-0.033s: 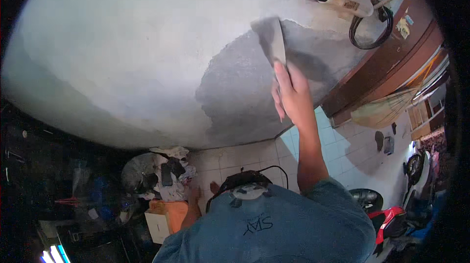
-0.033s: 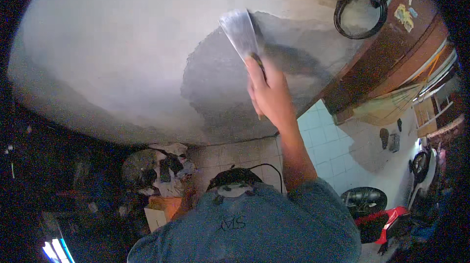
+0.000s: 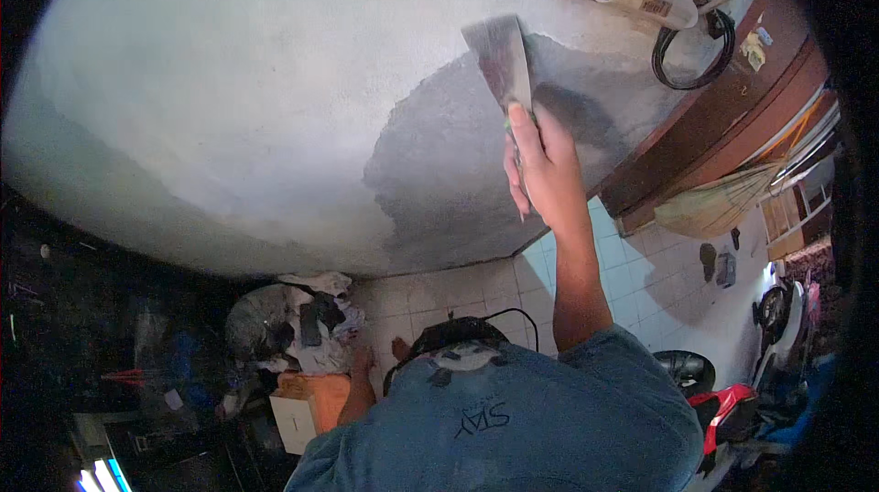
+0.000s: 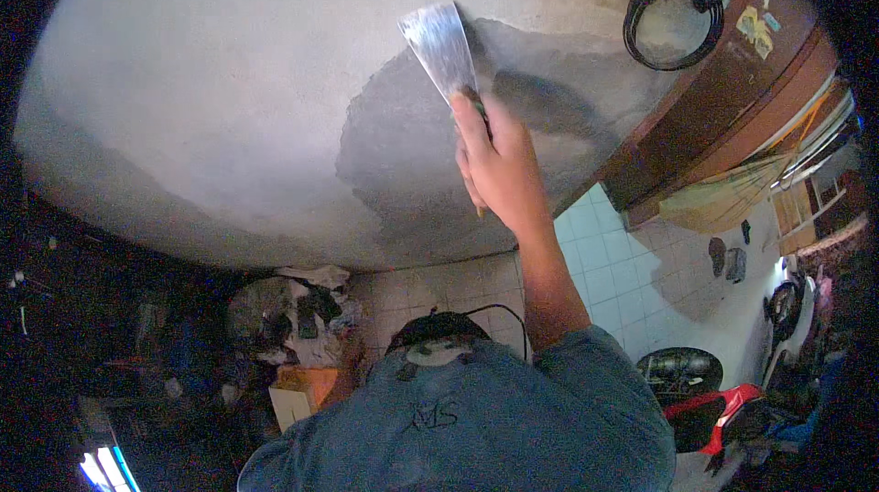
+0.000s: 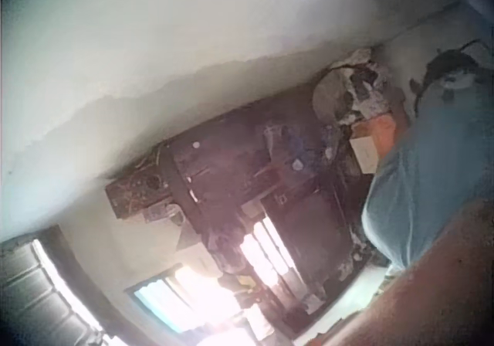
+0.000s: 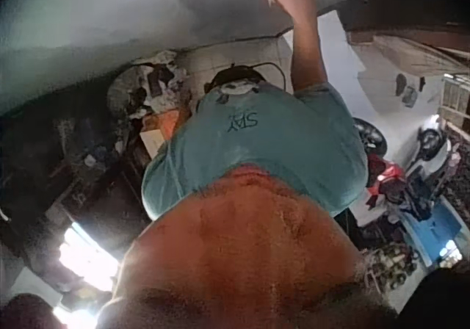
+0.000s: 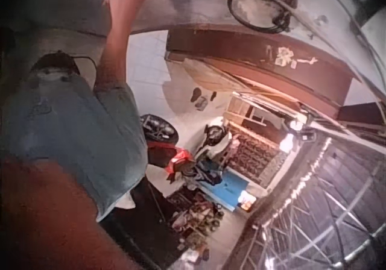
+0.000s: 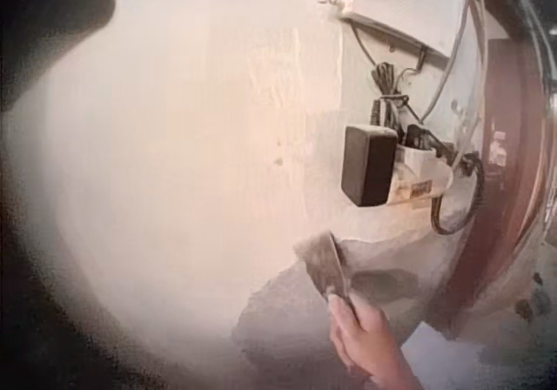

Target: Using a putty knife to scrape and patch a wall.

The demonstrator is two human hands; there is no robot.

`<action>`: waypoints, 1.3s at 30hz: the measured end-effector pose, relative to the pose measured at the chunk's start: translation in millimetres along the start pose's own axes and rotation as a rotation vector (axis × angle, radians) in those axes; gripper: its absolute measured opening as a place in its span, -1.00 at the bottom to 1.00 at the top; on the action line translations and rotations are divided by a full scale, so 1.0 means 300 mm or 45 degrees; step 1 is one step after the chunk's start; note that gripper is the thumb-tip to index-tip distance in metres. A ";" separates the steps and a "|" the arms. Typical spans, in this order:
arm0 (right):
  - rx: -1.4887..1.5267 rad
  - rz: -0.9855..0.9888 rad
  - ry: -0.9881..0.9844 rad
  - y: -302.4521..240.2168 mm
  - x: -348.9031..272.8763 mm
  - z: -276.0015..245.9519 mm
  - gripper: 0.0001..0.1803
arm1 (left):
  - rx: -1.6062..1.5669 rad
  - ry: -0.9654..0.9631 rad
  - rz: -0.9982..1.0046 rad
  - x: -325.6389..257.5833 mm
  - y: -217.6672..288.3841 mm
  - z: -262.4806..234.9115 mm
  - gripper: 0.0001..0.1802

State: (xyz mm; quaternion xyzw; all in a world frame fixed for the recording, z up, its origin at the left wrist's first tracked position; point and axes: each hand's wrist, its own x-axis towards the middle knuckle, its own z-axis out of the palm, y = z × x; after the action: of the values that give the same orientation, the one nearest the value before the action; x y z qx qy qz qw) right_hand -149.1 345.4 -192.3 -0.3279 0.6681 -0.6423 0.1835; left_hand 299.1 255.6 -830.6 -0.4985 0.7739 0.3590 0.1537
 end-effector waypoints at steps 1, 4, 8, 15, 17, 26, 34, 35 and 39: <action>-0.002 0.007 -0.003 0.007 -0.019 -0.002 -0.60 | -0.012 0.002 -0.001 -0.004 0.000 0.010 -0.78; -0.030 0.063 0.048 0.085 -0.034 -0.002 -0.61 | -0.025 0.007 0.010 0.023 0.021 -0.004 -0.78; -0.075 0.058 -0.024 0.084 -0.042 0.017 -0.61 | -0.063 0.026 -0.017 -0.022 -0.022 0.033 -0.78; -0.049 0.112 0.081 0.109 -0.022 -0.046 -0.58 | -0.019 -0.009 -0.010 -0.034 -0.015 -0.005 -0.79; -0.059 0.153 0.081 0.098 -0.030 -0.048 -0.58 | -0.022 -0.011 -0.007 -0.041 -0.024 -0.008 -0.79; -0.021 0.062 0.100 0.045 0.003 -0.044 -0.58 | -0.020 -0.019 0.017 -0.038 -0.006 -0.026 -0.79; 0.026 0.043 0.121 0.062 0.009 -0.042 -0.59 | -0.010 -0.021 0.027 -0.025 0.001 -0.048 -0.80; 0.019 0.018 0.077 0.029 0.012 -0.036 -0.59 | -0.022 -0.007 0.028 -0.013 0.004 -0.042 -0.80; 0.074 0.072 0.074 0.055 -0.016 -0.024 -0.59 | -0.022 -0.019 0.011 -0.058 -0.015 -0.027 -0.80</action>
State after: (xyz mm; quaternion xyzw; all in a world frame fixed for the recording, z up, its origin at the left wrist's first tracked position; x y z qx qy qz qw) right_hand -153.9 353.1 -208.6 -0.2847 0.6631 -0.6653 0.1915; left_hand 312.0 260.3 -816.3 -0.4936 0.7720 0.3699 0.1536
